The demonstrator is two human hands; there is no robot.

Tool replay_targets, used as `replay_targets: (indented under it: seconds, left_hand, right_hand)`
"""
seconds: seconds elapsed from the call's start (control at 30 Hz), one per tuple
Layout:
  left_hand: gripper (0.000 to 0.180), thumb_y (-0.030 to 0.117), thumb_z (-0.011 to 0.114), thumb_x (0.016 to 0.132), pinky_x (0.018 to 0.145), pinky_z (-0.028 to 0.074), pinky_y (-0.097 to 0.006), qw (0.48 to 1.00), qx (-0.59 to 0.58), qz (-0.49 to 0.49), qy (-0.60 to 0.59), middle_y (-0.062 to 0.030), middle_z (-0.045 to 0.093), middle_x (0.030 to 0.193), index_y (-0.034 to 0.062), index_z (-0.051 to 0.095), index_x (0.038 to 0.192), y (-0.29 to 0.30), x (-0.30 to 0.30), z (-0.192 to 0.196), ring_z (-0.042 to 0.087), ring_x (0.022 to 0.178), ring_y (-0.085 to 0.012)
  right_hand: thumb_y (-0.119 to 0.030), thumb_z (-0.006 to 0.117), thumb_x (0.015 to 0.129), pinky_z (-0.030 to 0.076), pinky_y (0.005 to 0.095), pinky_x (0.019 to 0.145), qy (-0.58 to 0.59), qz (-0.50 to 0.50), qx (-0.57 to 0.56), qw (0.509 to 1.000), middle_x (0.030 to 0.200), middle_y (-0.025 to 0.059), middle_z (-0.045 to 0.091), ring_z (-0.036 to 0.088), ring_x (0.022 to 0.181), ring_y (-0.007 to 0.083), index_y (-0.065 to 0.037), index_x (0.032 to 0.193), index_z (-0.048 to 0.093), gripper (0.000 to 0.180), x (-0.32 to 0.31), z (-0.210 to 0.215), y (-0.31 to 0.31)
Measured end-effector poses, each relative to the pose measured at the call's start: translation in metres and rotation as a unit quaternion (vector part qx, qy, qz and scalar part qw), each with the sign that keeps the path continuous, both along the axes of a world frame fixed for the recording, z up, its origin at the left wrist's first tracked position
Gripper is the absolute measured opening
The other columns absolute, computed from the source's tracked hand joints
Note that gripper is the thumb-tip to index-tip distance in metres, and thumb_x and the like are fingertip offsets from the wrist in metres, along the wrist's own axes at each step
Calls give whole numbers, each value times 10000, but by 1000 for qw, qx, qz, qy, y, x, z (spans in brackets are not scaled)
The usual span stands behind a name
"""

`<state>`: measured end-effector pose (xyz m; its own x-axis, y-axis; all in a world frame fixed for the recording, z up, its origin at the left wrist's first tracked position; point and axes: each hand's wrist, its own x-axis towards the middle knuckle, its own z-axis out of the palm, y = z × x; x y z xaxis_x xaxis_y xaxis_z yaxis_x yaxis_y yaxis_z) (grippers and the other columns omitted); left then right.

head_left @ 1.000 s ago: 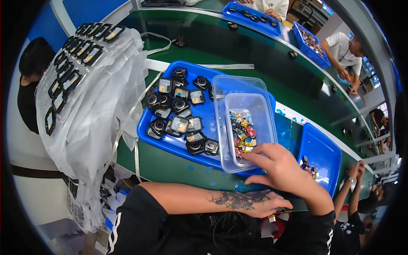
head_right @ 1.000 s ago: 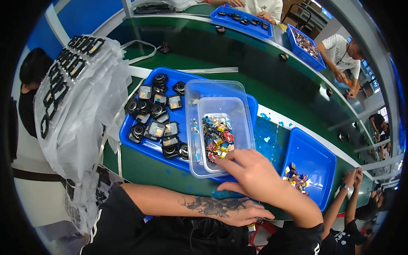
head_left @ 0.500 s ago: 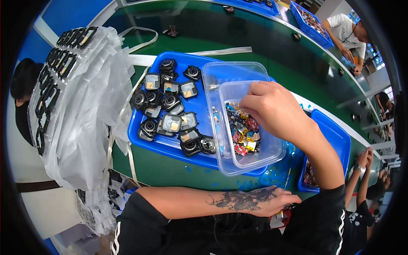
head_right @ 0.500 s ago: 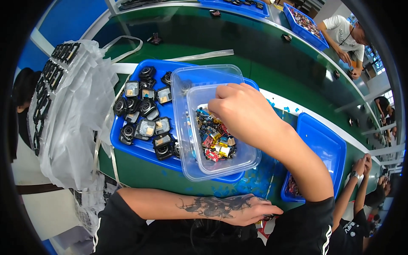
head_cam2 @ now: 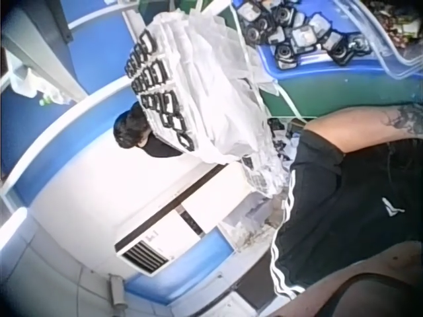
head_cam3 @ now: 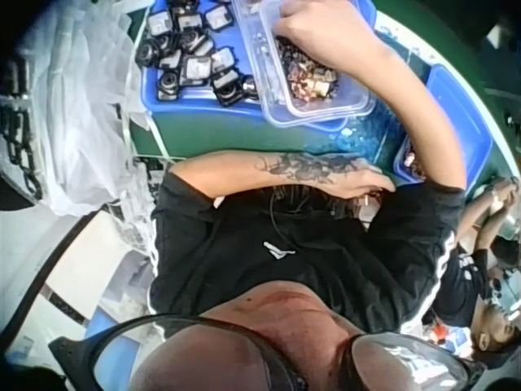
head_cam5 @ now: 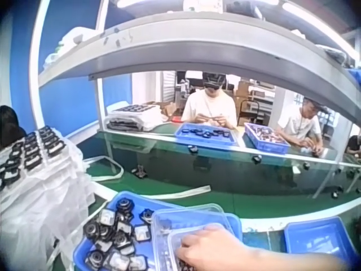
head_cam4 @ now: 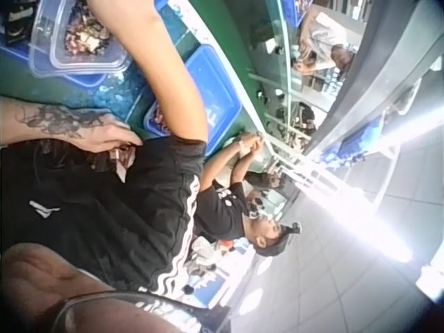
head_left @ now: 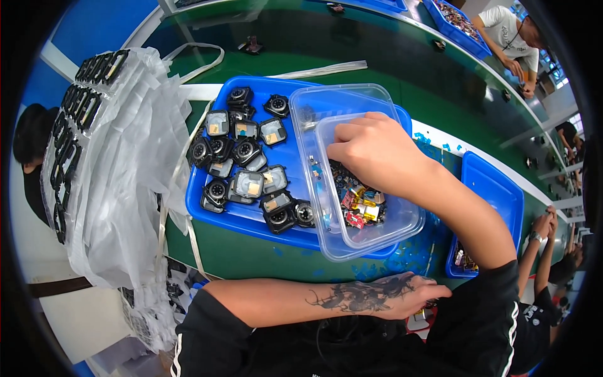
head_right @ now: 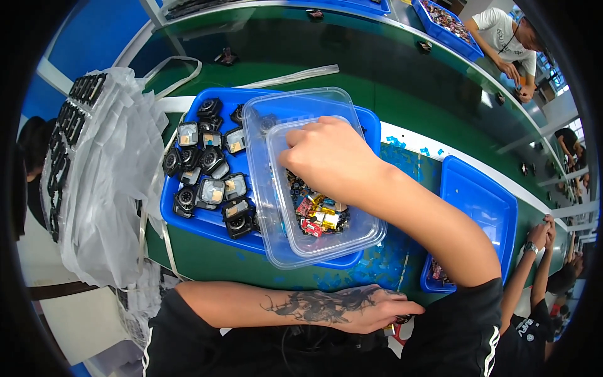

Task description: Assembling small electronic components, such as speakers or sensors, by connecting wires and housing parts at a factory assembly line.

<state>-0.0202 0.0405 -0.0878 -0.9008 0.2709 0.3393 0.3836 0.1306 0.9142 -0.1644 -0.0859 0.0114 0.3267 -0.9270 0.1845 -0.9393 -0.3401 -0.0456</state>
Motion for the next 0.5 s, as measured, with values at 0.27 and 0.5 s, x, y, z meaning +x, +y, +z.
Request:
replay_targets:
  seconds: [0.27,0.5]
  left_hand:
    - [461,-9,566,863,724,508,-412,1000,8,15,16,-186,588,1005,42,464,1309,-3,-1,5,618,891,-362]
    - [455,16,568,875,741,509,-417,1000,-5,15,20,-182,596,1019,48,461,1316,-5,-2,6,619,901,-362]
  right_hand:
    - [-77,630,694,537,412,642,-23,-8,-8,1000,758,104,608,657,770,298,-44,749,661,71,-1,-9,-2]
    - [-24,628,724,544,409,629,-26,-72,10,997,855,137,602,656,782,314,-1,829,591,113,1,-4,10]
